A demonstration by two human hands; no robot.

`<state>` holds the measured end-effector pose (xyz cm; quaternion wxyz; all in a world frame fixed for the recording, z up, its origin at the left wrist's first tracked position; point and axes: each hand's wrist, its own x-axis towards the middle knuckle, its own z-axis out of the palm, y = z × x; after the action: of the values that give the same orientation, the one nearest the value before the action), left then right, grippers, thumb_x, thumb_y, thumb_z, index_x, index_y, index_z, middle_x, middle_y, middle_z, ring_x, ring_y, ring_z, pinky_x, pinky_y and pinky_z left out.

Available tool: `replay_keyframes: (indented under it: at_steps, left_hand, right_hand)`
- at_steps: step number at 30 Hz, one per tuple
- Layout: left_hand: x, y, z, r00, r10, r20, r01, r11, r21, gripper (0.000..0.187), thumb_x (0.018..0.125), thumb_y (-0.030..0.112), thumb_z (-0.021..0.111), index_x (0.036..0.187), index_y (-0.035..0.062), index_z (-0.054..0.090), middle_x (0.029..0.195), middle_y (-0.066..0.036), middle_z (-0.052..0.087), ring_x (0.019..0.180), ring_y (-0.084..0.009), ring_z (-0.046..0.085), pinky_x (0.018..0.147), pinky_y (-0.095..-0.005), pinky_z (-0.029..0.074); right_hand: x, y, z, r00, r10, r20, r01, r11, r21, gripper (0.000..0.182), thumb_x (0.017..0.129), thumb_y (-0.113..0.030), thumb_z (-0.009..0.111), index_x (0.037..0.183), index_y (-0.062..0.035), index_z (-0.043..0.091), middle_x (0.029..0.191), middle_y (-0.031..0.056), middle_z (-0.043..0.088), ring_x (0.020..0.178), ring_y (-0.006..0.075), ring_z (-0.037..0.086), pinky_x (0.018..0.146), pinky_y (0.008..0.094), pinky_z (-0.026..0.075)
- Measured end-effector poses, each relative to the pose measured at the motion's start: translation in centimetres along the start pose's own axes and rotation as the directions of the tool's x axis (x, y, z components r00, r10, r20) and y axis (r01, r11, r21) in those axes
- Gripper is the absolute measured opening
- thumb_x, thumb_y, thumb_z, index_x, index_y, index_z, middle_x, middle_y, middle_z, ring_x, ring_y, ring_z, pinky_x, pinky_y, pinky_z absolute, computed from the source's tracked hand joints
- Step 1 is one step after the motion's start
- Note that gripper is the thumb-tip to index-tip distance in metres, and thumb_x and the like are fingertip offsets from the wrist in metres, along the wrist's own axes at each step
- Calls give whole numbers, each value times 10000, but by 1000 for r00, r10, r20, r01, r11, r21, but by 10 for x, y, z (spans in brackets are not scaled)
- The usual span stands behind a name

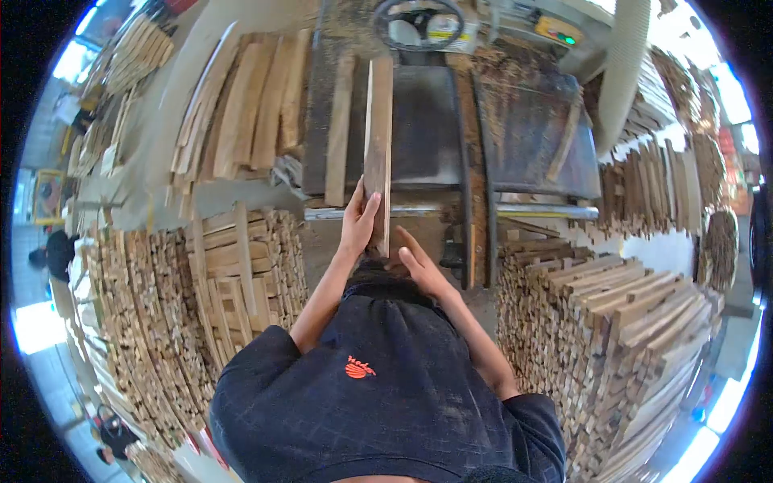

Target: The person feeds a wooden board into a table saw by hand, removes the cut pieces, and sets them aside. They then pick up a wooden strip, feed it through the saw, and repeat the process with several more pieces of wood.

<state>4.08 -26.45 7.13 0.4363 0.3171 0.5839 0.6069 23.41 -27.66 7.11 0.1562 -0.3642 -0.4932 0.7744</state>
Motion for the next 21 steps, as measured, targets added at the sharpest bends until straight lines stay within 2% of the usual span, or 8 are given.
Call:
replay_keyframes:
  at_steps: [3, 4, 6, 7, 10, 14, 16, 21]
  left_hand:
    - [-1, -16, 32, 989, -142, 38, 134, 977, 163, 609, 1020, 316, 608, 1532, 61, 400, 1351, -94, 583, 1131, -189, 594, 965, -297, 460]
    - [1, -19, 42, 988, -139, 67, 128, 979, 158, 609, 1020, 316, 608, 1532, 61, 400, 1351, -94, 583, 1131, -189, 594, 965, -297, 460]
    - [7, -22, 61, 994, -68, 90, -22, 664, 748, 645, 985, 421, 624, 1511, 95, 445, 1296, -171, 596, 1110, -295, 592, 928, -370, 472]
    - [11, -26, 72, 992, -60, 113, -44, 667, 743, 645, 985, 421, 624, 1511, 95, 445, 1296, -171, 596, 1110, -295, 592, 928, -370, 472]
    - [31, -54, 95, 897, 383, 220, -323, 227, 919, 582, 1017, 439, 528, 1473, 80, 482, 1440, -199, 528, 1408, -416, 370, 1071, -564, 326]
    - [62, -82, 136, 921, 355, 158, -294, 373, 880, 565, 1053, 334, 455, 1488, -22, 406, 1499, -181, 491, 1476, -348, 333, 1168, -576, 217]
    - [75, -82, 154, 930, 352, 109, -254, 398, 882, 572, 1053, 326, 452, 1498, -27, 385, 1519, -181, 466, 1482, -350, 319, 1173, -579, 210]
    - [103, -73, 166, 933, 356, 57, -207, 402, 892, 621, 1038, 332, 451, 1523, -35, 329, 1566, -191, 391, 1492, -332, 298, 1186, -553, 209]
  right_hand:
    - [0, 3, 10, 922, -324, -214, 307, 945, -110, 685, 1071, -255, 482, 1613, -60, 111, 1335, 91, 584, 1093, 181, 614, 991, 303, 469]
    - [2, 10, 8, 927, -255, -275, 264, 965, -6, 686, 1064, -233, 503, 1616, -73, 127, 1396, 94, 530, 1133, 176, 586, 999, 296, 458]
    - [9, 30, -5, 923, -112, -368, 200, 957, 211, 694, 1049, -191, 544, 1620, -98, 160, 1518, 99, 422, 1211, 167, 530, 1015, 280, 436]
    - [8, 42, -18, 934, -34, -356, 146, 945, 294, 733, 1052, -269, 553, 1622, -144, 110, 1332, 80, 581, 889, 177, 701, 776, 330, 579]
    - [1, 39, -23, 855, 271, -442, 116, 730, 673, 567, 1032, -292, 596, 1521, -125, 363, 1278, 70, 608, 828, 182, 697, 757, 305, 575]
    - [10, 40, -31, 792, 465, -395, 170, 453, 875, 351, 1006, -361, 634, 1223, -88, 595, 1041, 64, 675, 736, 170, 664, 725, 297, 559]
    - [15, 34, -39, 862, 344, -373, 151, 528, 836, 411, 977, -492, 633, 954, -82, 645, 768, 21, 635, 656, 148, 603, 630, 279, 494]
    - [33, 8, -41, 844, 309, -438, 60, 757, 650, 537, 958, -605, 589, 828, -85, 614, 609, -10, 521, 545, 119, 487, 507, 270, 358]
